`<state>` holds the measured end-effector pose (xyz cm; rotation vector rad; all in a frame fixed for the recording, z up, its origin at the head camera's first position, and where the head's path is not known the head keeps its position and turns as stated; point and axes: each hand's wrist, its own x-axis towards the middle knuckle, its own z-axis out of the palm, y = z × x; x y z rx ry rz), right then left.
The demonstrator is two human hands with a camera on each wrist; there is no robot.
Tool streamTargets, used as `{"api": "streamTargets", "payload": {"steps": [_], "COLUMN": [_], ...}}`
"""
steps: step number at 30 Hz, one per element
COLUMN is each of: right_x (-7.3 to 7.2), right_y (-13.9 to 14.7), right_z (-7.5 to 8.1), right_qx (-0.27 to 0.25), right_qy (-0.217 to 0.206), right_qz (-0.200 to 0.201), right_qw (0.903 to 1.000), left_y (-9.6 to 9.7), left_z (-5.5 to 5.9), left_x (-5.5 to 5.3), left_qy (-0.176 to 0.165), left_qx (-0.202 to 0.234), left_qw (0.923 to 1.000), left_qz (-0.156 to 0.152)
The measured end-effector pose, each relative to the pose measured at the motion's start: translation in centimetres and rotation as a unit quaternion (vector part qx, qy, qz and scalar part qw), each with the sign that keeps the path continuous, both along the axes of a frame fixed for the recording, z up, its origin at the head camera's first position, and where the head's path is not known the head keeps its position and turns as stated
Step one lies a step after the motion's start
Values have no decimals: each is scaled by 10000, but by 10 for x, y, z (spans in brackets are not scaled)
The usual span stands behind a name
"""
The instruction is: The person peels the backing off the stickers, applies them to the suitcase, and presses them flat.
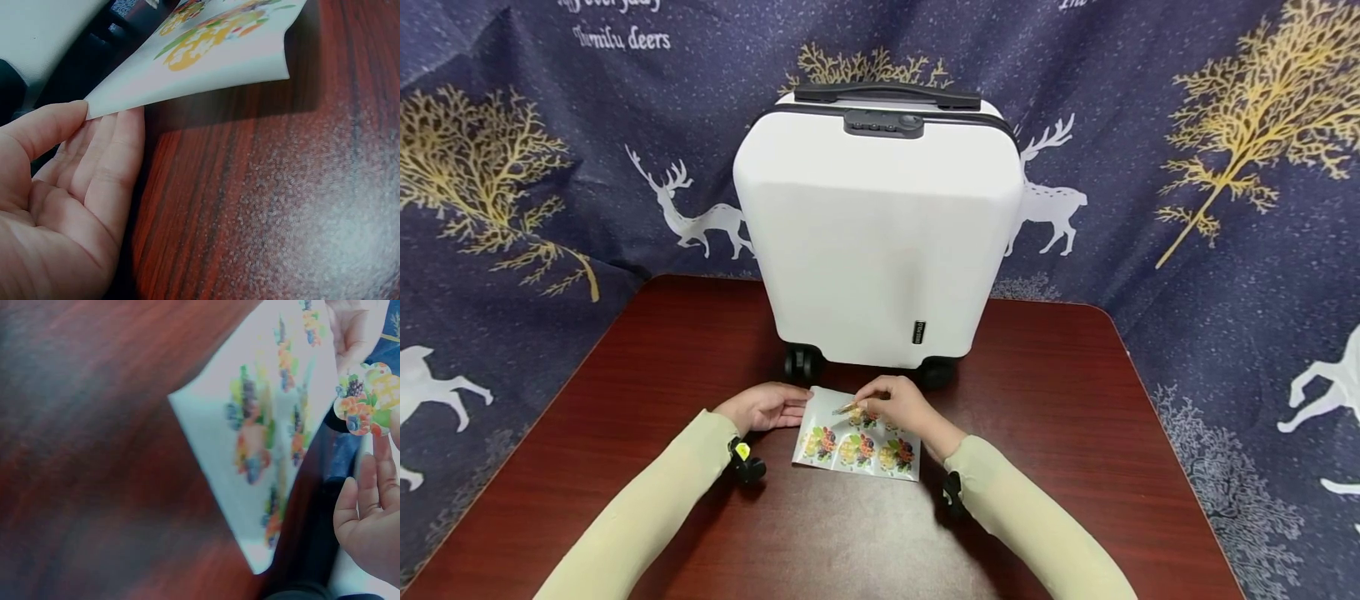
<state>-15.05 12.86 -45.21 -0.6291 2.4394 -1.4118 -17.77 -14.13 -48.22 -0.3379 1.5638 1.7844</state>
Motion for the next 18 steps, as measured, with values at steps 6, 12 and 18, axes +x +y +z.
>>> {"api": "streamTargets", "payload": {"steps": [6, 12, 18], "right_x": [-1, 0, 1], "right_y": [-3, -6, -10], "right_z": [14, 27, 39], "right_qx": [138, -15, -67], "right_qy": [252, 173, 318], "right_qz": [-71, -103, -156], "right_qw": [9996, 9998, 9993], "left_y": [0, 0, -1], "left_z": [0, -1, -2], "left_x": [0, 0, -1], "left_qy": [9, 28, 57], "left_qx": [1, -24, -31], "left_qw": [10000, 10000, 10000], "left_qz": [-9, -14, -1]}}
